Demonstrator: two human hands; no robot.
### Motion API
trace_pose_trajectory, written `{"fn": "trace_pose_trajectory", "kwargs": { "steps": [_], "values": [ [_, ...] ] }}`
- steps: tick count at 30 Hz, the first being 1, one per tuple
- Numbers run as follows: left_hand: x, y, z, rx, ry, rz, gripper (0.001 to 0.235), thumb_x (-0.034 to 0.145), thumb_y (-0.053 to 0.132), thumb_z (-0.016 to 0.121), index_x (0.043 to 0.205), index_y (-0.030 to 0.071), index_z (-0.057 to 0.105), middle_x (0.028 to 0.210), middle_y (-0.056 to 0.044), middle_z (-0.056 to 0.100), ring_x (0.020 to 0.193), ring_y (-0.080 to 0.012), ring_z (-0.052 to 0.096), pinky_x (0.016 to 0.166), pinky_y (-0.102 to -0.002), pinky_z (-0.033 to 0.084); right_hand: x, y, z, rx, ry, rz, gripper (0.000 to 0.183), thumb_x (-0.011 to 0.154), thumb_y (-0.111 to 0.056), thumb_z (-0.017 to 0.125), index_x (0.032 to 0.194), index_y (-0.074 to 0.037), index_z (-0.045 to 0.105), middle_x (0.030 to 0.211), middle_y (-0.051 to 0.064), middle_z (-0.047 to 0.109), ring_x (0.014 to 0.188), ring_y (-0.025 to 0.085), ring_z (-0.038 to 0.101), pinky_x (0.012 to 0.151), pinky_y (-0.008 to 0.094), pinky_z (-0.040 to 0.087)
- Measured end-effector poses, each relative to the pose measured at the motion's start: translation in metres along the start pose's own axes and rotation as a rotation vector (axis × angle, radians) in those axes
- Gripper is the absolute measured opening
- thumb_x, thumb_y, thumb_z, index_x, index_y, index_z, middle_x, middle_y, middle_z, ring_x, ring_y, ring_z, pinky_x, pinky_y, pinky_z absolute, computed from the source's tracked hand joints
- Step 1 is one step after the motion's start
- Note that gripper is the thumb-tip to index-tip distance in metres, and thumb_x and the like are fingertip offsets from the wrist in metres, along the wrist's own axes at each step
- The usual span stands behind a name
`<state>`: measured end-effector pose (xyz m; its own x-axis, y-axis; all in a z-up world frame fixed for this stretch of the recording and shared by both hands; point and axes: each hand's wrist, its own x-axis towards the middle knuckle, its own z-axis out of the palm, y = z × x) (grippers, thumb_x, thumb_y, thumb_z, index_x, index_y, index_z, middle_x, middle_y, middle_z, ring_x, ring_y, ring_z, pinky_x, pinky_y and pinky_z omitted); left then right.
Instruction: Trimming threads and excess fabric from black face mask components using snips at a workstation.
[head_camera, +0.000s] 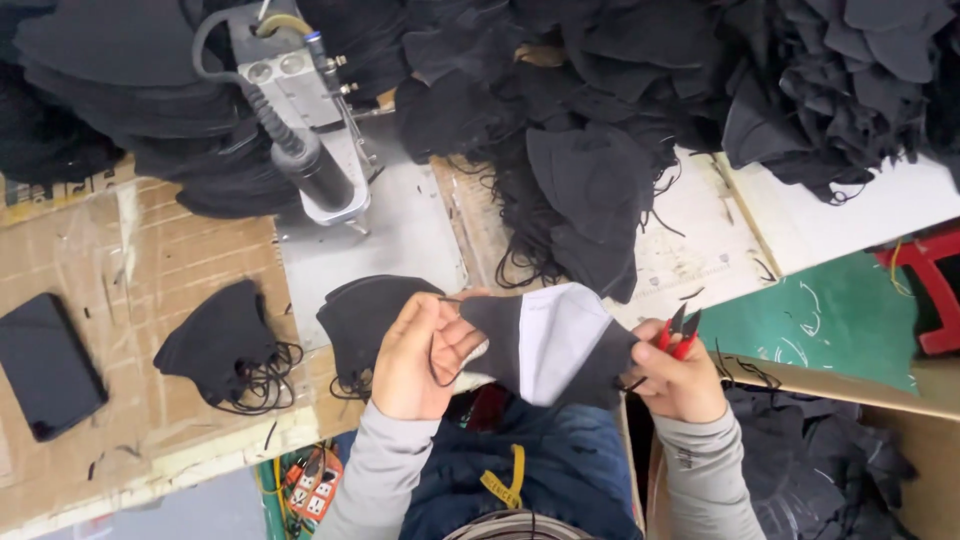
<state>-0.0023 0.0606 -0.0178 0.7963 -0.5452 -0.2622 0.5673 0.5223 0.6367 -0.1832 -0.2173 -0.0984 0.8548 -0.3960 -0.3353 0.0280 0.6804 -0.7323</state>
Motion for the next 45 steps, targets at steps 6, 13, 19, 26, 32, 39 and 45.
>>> {"fn": "trace_pose_trajectory", "kwargs": {
  "steps": [6,13,19,26,32,39,45],
  "values": [
    [0.0,0.0,0.001,-0.189,-0.102,-0.071,0.026,0.11,0.026,0.048,0.09,0.009,0.051,0.084,0.0,0.047,0.072,-0.016,0.045,0.075,-0.039,0.049,0.003,-0.005,0.003,0.009,-0.043,-0.045,0.012,0.092,0.002,0.066,0.102,-0.003,0.068,0.061,-0.003,0.047,0.049,0.007,0.036,0.045,0.026,0.028],
    [-0.003,-0.003,-0.007,-0.193,-0.039,-0.077,0.024,0.108,0.028,0.049,0.09,0.012,0.051,0.082,0.001,0.044,0.074,-0.016,0.046,0.076,-0.037,0.048,-0.002,-0.009,0.024,-0.058,-0.023,-0.07,0.015,0.091,0.006,0.065,0.103,-0.003,0.069,0.065,-0.004,0.05,0.05,0.005,0.038,0.047,0.025,0.03],
    [-0.034,-0.024,0.037,0.428,-0.176,0.14,0.024,0.109,0.027,0.047,0.095,0.009,0.054,0.124,-0.014,0.075,0.101,-0.0236,0.064,0.094,-0.038,0.05,-0.007,0.019,0.077,-0.158,0.152,0.093,0.012,0.091,-0.008,0.066,0.103,-0.009,0.07,0.078,-0.002,0.059,0.051,0.007,0.046,0.044,0.024,0.034],
    [-0.06,-0.008,0.052,1.42,-0.253,0.77,0.027,0.082,0.019,0.079,0.101,0.006,0.065,0.122,-0.015,0.067,0.117,-0.0352,0.063,0.107,-0.044,0.047,0.007,0.049,0.089,-0.019,-0.011,-0.02,0.02,0.093,0.001,0.073,0.082,-0.009,0.059,0.074,-0.004,0.059,0.067,0.007,0.056,0.062,0.026,0.046],
    [-0.044,0.003,0.013,0.889,0.113,0.318,0.063,0.082,0.002,0.074,0.141,0.0,0.05,0.12,-0.015,0.071,0.104,-0.022,0.068,0.091,-0.033,0.053,-0.007,0.038,0.115,-0.084,-0.072,0.097,0.014,0.086,0.001,0.071,0.086,-0.01,0.063,0.076,0.001,0.067,0.065,0.01,0.063,0.056,0.023,0.045],
    [-0.047,0.061,-0.027,0.84,0.349,0.424,0.054,0.092,-0.01,0.064,0.144,-0.001,0.053,0.121,-0.019,0.072,0.11,-0.0153,0.068,0.098,-0.026,0.053,-0.017,0.014,0.119,-0.207,-0.314,0.363,0.021,0.085,-0.003,0.07,0.106,-0.002,0.075,0.094,0.008,0.079,0.053,0.004,0.045,0.047,0.021,0.034],
    [-0.041,0.121,-0.199,0.962,0.466,0.778,0.047,0.096,0.0,0.072,0.138,-0.004,0.051,0.131,-0.014,0.065,0.126,-0.0194,0.066,0.112,-0.03,0.054,0.09,-0.026,0.095,-1.4,0.26,-0.896,0.034,0.084,-0.012,0.078,0.115,-0.007,0.065,0.118,0.01,0.068,0.095,0.03,0.069,0.072,0.038,0.056]
  ]
}}
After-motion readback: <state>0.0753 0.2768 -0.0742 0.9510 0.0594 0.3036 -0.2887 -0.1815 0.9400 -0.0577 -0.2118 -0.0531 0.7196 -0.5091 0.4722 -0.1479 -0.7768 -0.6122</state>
